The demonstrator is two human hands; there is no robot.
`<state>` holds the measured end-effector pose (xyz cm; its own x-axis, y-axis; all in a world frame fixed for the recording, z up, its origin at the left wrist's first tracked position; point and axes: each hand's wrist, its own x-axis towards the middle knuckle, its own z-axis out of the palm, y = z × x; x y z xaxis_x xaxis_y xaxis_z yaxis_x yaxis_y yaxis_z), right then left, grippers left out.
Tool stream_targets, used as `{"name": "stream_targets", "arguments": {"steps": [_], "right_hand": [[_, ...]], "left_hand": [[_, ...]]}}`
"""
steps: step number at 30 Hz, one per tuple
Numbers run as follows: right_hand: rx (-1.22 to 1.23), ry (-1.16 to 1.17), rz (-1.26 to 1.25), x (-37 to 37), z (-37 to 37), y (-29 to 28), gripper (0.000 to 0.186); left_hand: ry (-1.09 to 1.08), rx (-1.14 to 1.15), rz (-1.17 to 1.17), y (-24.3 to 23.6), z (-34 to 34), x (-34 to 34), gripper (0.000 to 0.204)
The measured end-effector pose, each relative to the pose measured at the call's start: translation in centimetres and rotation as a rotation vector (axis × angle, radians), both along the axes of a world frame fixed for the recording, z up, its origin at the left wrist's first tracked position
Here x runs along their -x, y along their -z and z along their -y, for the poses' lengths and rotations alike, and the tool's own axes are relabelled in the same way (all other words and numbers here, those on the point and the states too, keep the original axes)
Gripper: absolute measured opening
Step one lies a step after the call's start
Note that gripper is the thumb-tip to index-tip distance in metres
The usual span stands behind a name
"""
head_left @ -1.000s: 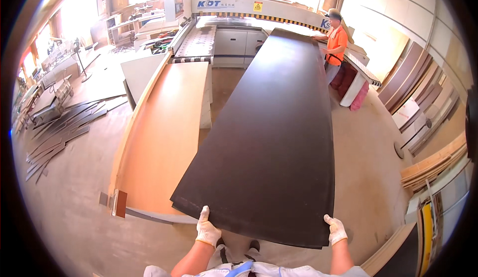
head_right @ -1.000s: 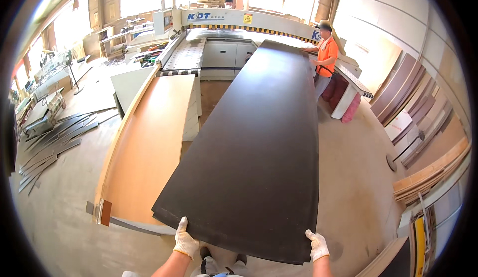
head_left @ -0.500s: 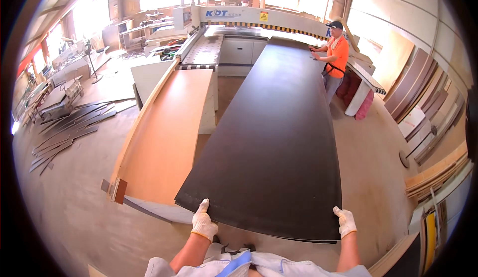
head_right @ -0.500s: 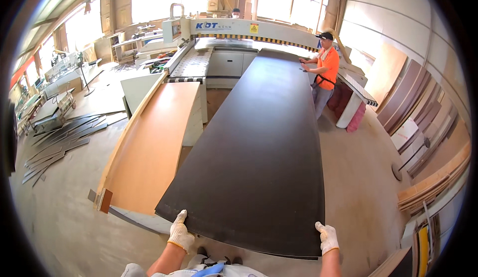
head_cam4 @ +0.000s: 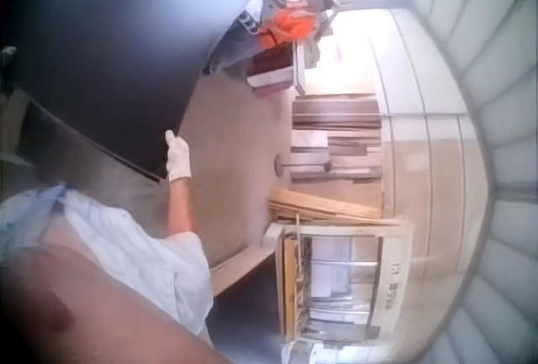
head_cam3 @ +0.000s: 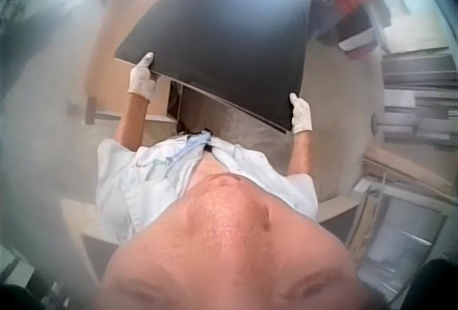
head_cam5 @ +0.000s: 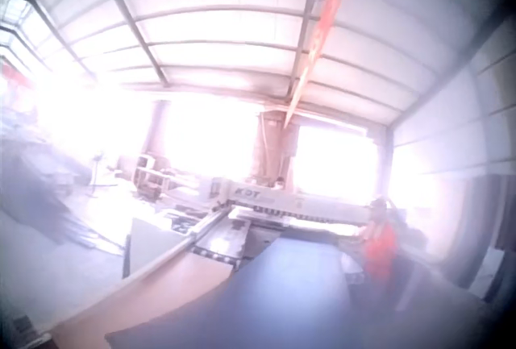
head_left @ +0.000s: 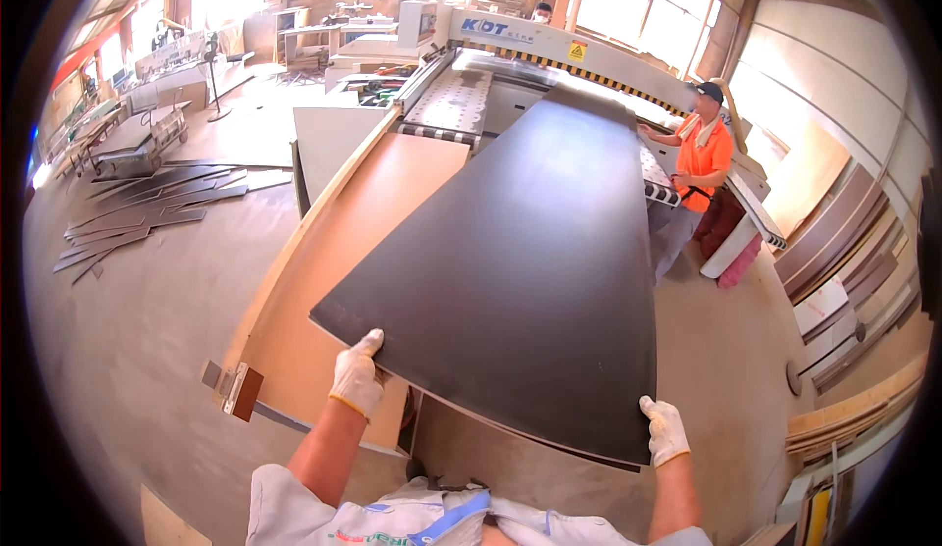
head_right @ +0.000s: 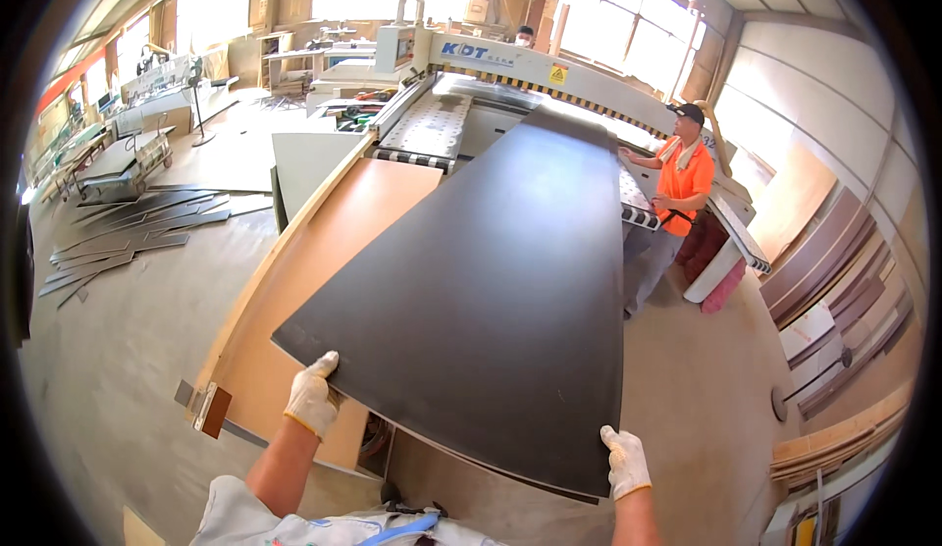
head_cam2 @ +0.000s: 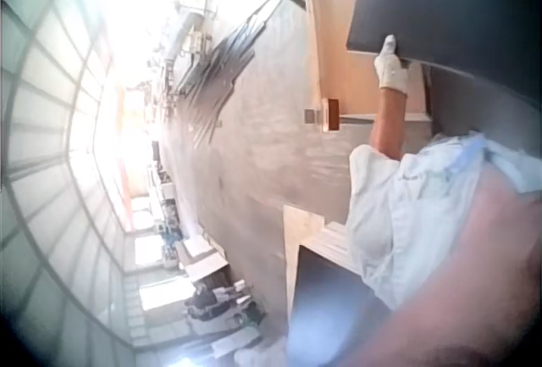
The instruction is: The person, with another individual, carries a large wooden board to a cutting machine, positions it for a cut, activates the machine using a touch-screen interface, and then removes the cut piece and the remaining board.
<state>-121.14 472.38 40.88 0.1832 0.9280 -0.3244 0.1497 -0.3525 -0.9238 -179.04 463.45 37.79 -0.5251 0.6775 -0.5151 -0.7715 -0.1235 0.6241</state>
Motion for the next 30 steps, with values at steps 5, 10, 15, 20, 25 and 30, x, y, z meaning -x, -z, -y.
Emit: {"name": "stream_targets", "arguments": {"steps": [5, 10, 15, 20, 25, 30], "right_hand": [[-0.018, 0.005, 0.003, 6.5, -5.0, 2.9, 0.027], [0.057, -0.024, -0.073, 12.2, -9.1, 2.9, 0.026], [0.1, -0.055, -0.319, 17.6, -14.3, 6.8, 0.026], [0.133, -0.104, -0.072, 22.4, -17.2, 13.5, 0.029], [0.129, -0.111, -0.208, 22.0, -17.8, 15.0, 0.031], [0.124, -0.076, -0.223, 21.1, -17.7, 14.7, 0.03]], "left_hand": [[-0.051, 0.072, -0.023, 0.5, -4.6, 6.1, 0.023], [-0.086, 0.022, -0.09, 2.9, -8.4, 10.4, 0.028], [-0.223, 0.136, -0.071, 8.5, -13.5, 17.8, 0.027], [-0.249, 0.131, -0.095, 12.6, -16.6, 21.4, 0.028], [-0.148, 0.192, -0.149, 13.0, -16.1, 20.5, 0.027], [-0.163, 0.216, -0.145, 12.4, -14.6, 18.5, 0.025]]}}
